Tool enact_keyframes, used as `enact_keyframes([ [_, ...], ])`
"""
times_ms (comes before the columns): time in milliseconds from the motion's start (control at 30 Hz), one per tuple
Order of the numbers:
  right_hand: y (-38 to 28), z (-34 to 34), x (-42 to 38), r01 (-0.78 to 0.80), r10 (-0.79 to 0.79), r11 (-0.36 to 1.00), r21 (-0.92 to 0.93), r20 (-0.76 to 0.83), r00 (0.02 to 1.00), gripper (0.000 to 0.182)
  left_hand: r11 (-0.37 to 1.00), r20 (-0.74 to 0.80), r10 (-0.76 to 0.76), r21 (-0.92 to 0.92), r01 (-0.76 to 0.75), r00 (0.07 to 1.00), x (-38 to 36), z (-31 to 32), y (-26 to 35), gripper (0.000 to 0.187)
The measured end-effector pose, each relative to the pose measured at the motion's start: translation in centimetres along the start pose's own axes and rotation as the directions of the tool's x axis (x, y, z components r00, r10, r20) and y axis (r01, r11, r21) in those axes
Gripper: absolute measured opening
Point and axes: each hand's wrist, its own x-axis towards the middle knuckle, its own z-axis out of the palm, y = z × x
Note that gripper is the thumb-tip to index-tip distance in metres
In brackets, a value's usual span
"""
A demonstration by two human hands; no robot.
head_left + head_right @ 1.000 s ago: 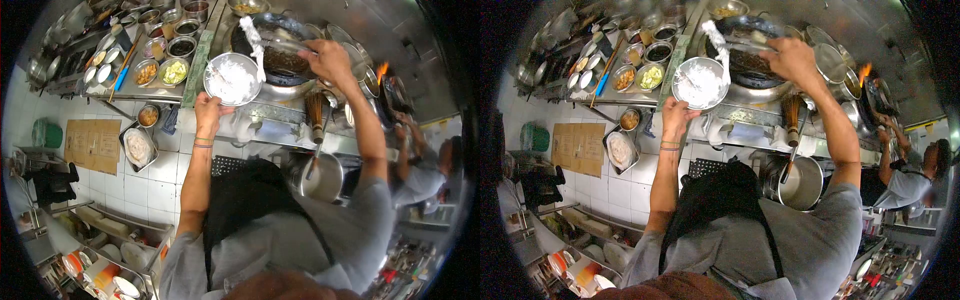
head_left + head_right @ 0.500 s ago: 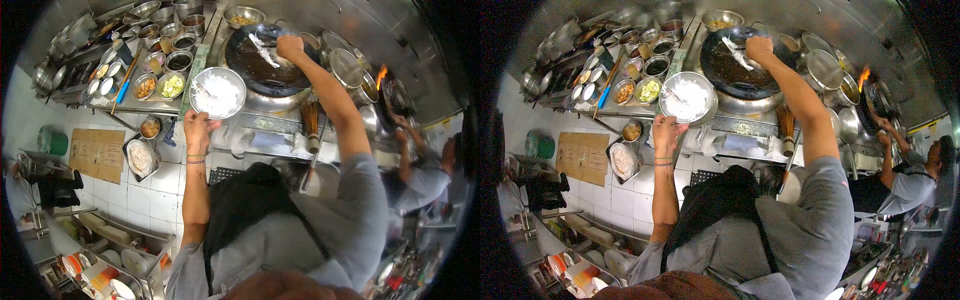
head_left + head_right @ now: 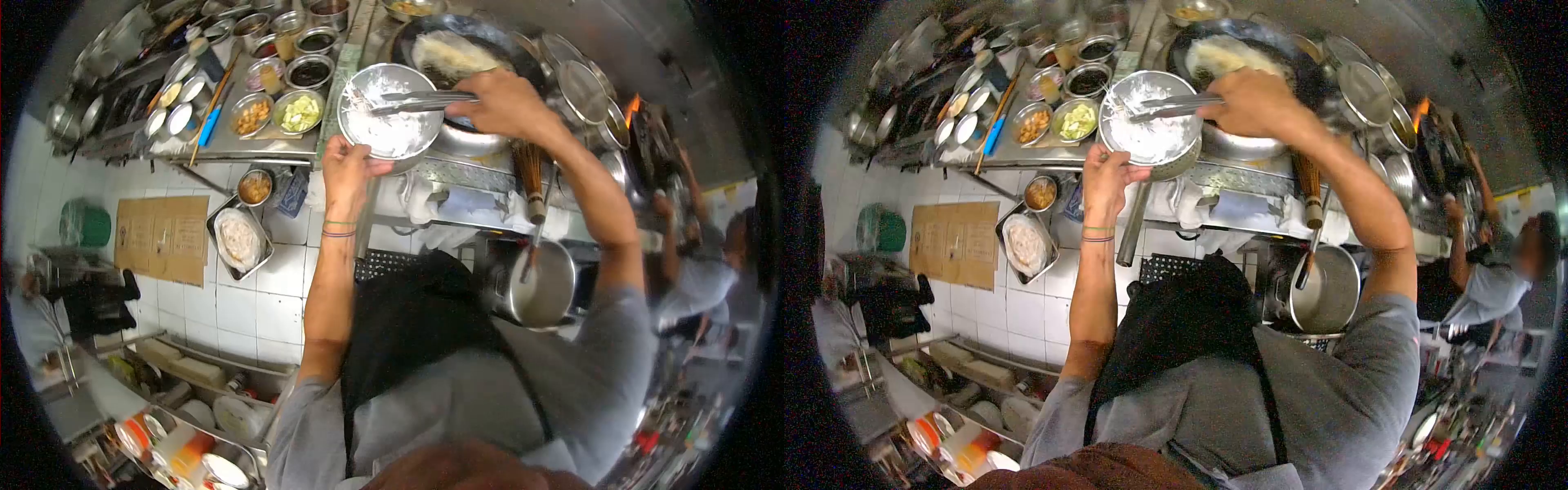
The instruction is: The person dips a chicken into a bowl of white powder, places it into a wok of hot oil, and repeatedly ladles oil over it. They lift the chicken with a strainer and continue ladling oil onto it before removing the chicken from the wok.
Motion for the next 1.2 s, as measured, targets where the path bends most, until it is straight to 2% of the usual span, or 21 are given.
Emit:
enact_keyframes([
  [33,0.2,1.9,0.3,0.068,-0.076,0.995,-0.075,-0.100,0.992,0.040,1.000,0.019,-0.002,-0.006,0.002,1.000,0.4,0.7,0.0,0.013],
  [200,0.9,1.0,-1.4,-0.114,0.119,0.992,0.047,-0.103,0.988,0.043,0.998,0.024,-0.052,-0.037,0.053,0.998,1.8,2.2,-1.6,0.015],
  [300,4.1,0.1,-1.8,-0.179,0.201,0.979,0.101,-0.286,0.937,0.040,0.996,0.003,-0.090,-0.024,0.090,0.996,2.8,2.0,-3.1,0.016],
  [367,7.3,-1.1,-1.4,-0.241,0.256,0.967,0.089,-0.375,0.891,0.045,0.994,-0.023,-0.104,-0.020,0.104,0.994,3.1,1.8,-3.9,0.017],
  [467,12.8,-1.9,0.5,-0.398,0.330,0.916,-0.053,-0.464,0.822,0.045,0.996,-0.087,-0.091,-0.011,0.091,0.992,2.5,1.6,-4.3,0.018],
  [533,16.6,-0.9,2.3,-0.470,0.351,0.869,-0.156,-0.478,0.805,0.045,1.000,-0.063,0.010,-0.007,-0.011,0.998,1.6,2.0,-4.0,0.019],
  [567,19.2,0.5,3.1,-0.476,0.368,0.864,-0.164,-0.441,0.819,0.045,0.999,-0.075,0.054,0.003,-0.054,0.996,0.4,1.6,-3.8,0.020],
  [600,21.5,2.4,4.2,-0.460,0.366,0.869,-0.179,-0.393,0.844,0.045,0.997,-0.022,0.070,0.011,-0.070,0.997,-0.3,1.1,-3.6,0.021],
  [633,22.6,3.5,5.8,-0.442,0.349,0.874,-0.203,-0.371,0.861,0.045,0.998,-0.092,0.059,-0.018,-0.061,0.994,-1.5,1.1,-3.3,0.017],
  [700,23.3,5.4,8.1,-0.526,0.461,0.816,-0.241,-0.278,0.843,0.041,0.996,-0.137,0.035,-0.076,-0.045,0.990,-2.7,1.1,-2.7,0.015],
  [767,23.9,8.2,9.9,-0.572,0.515,0.790,-0.222,-0.267,0.815,0.038,0.995,-0.115,0.055,-0.077,-0.064,0.992,-3.8,1.0,-2.2,0.015],
  [833,24.0,7.6,11.4,-0.596,0.532,0.777,-0.201,-0.295,0.794,0.035,0.993,-0.084,0.068,-0.088,-0.075,0.994,-4.6,0.7,-1.1,0.016],
  [900,23.2,6.7,12.1,-0.591,0.509,0.782,-0.200,-0.344,0.789,0.033,0.990,-0.059,0.054,-0.124,-0.061,0.997,-5.7,-0.2,-0.3,0.016],
  [1033,11.9,-1.1,6.8,-0.531,0.385,0.819,-0.217,-0.477,0.790,0.042,0.996,-0.025,0.034,-0.083,-0.036,0.999,-5.1,-2.7,-0.1,0.018],
  [1133,7.4,-4.1,3.1,-0.404,0.313,0.875,-0.268,-0.324,0.893,0.051,0.997,-0.003,-0.004,-0.074,0.004,1.000,-3.5,-4.0,0.0,0.018],
  [1200,-1.8,-6.4,-1.6,-0.414,0.374,0.863,-0.288,-0.184,0.909,0.050,0.996,0.032,-0.036,-0.082,0.039,0.999,-2.7,-4.0,0.1,0.018],
])
